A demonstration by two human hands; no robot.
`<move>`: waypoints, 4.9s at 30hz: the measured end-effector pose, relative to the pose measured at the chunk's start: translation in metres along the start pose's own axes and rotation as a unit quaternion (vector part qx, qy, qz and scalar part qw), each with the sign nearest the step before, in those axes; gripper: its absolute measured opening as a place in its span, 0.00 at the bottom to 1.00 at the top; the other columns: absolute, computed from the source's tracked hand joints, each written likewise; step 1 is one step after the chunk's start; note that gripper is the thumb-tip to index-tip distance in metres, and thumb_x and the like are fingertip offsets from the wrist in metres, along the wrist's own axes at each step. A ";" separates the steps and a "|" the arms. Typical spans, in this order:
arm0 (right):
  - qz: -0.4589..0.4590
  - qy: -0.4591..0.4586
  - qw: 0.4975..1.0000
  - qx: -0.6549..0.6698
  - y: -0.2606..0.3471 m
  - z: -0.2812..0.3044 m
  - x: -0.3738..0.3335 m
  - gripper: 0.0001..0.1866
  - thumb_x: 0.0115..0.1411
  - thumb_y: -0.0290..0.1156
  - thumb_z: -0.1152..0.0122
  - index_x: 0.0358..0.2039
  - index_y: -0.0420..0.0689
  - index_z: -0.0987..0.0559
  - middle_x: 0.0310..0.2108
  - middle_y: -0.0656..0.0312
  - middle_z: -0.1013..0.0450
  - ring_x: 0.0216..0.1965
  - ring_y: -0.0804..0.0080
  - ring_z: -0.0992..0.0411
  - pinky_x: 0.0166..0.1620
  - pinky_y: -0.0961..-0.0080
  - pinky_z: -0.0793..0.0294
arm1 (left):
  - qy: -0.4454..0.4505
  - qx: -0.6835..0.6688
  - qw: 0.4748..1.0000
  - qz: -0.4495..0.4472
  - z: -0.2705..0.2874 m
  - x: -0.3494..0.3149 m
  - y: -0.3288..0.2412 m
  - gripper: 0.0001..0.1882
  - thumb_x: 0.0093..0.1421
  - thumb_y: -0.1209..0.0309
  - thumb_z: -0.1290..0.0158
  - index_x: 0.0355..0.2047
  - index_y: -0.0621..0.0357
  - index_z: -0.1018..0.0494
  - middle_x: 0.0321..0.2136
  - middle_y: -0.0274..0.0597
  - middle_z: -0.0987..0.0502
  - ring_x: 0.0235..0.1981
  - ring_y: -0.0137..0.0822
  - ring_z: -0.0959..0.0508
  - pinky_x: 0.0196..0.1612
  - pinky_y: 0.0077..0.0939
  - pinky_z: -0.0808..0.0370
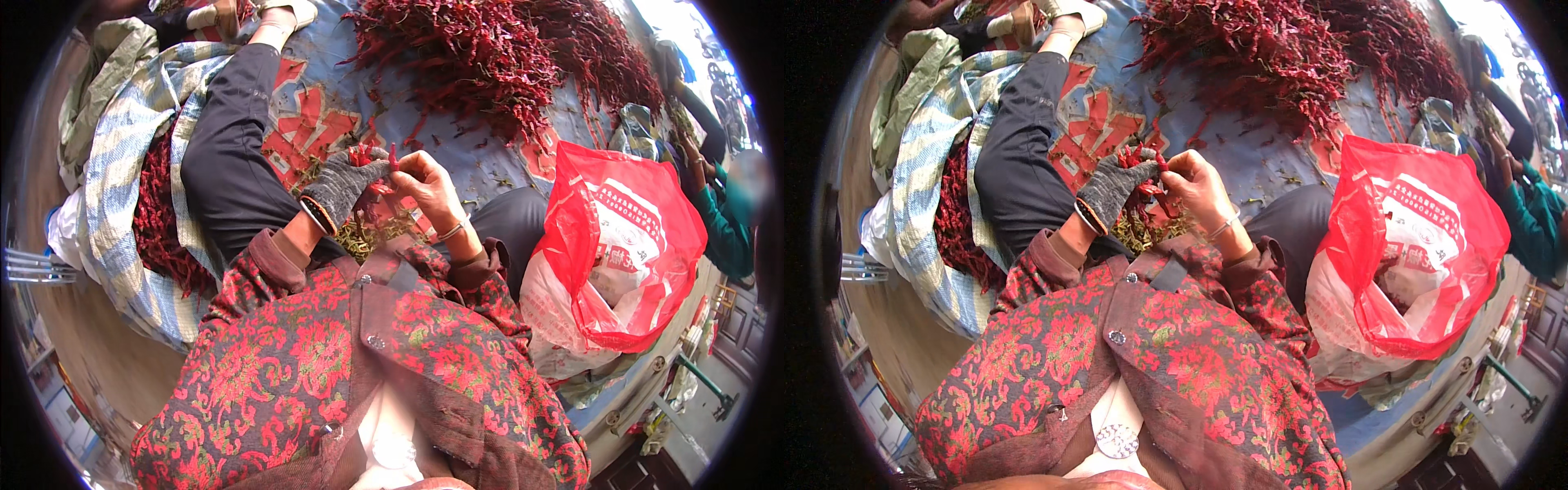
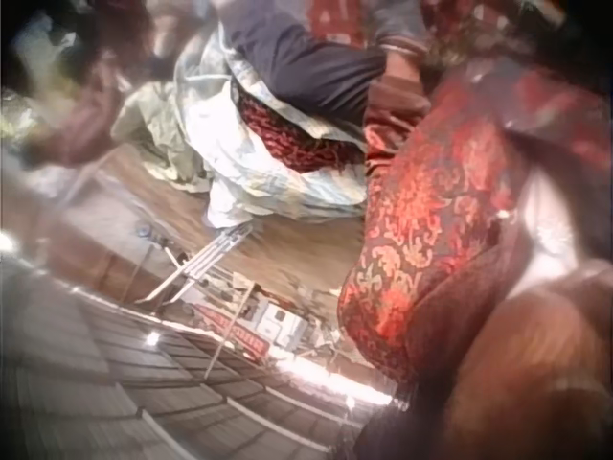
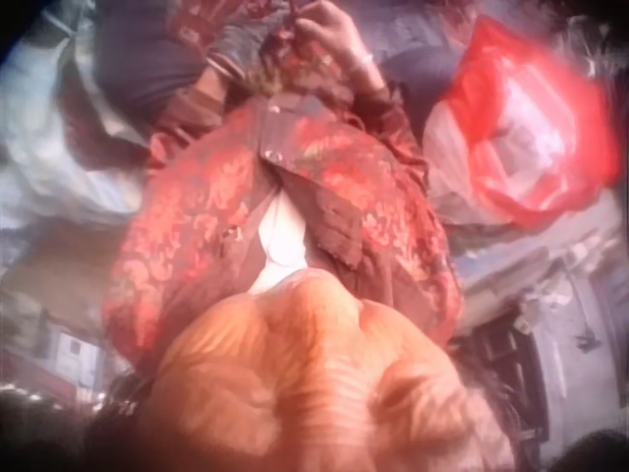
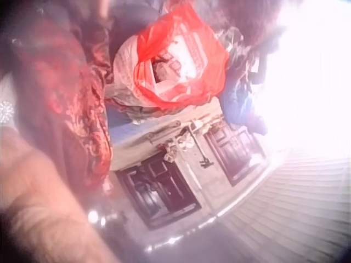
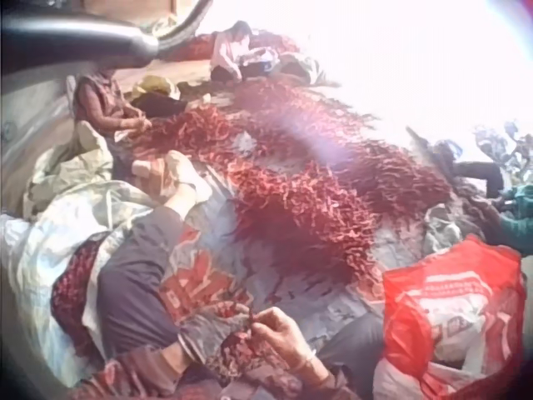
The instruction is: The person sits on a tarp and repeatedly picks up dried red chilies, removes the stems by hand, and places the de-stemmed chilies into a red plastic bag. The person wears a glove on the left hand and processes the chilies one by one.
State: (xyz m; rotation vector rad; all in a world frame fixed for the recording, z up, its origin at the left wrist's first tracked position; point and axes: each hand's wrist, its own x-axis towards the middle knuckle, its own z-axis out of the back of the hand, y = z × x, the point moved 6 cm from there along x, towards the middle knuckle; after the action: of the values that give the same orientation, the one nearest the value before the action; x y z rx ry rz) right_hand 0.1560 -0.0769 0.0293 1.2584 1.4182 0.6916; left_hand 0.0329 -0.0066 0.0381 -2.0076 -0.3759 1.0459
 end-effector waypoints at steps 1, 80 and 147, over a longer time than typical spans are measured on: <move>0.015 -0.020 0.999 -0.039 0.002 0.001 -0.003 0.08 0.57 0.25 0.42 0.36 0.38 0.29 0.30 0.65 0.29 0.30 0.82 0.31 0.33 0.83 0.29 | 0.010 -0.001 1.000 -0.022 -0.006 0.000 -0.002 0.07 0.58 0.71 0.46 0.37 0.58 0.26 0.28 0.33 0.24 0.28 0.25 0.23 0.30 0.18 0.25; 0.091 -0.089 0.857 -0.499 -0.072 0.062 0.035 0.06 0.51 0.28 0.42 0.30 0.43 0.25 0.29 0.53 0.26 0.33 0.55 0.27 0.37 0.66 0.28 | -0.507 0.748 0.414 0.114 0.455 -0.145 -0.067 0.20 0.62 0.63 0.64 0.52 0.48 0.35 0.39 0.56 0.24 0.38 0.51 0.22 0.40 0.47 0.26; 0.023 -0.102 0.858 -0.503 -0.068 0.011 0.119 0.11 0.51 0.36 0.42 0.31 0.44 0.29 0.27 0.51 0.25 0.34 0.49 0.26 0.37 0.57 0.28 | -0.213 0.030 0.976 -0.028 0.074 0.068 0.059 0.15 0.61 0.58 0.51 0.37 0.57 0.28 0.27 0.36 0.24 0.23 0.29 0.26 0.27 0.25 0.27</move>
State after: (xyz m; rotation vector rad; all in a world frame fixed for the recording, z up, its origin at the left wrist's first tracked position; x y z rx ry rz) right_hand 0.1597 0.0134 -0.0741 0.4941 0.6454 1.0954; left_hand 0.0102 0.0356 -0.0677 -1.6996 -0.6133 1.4349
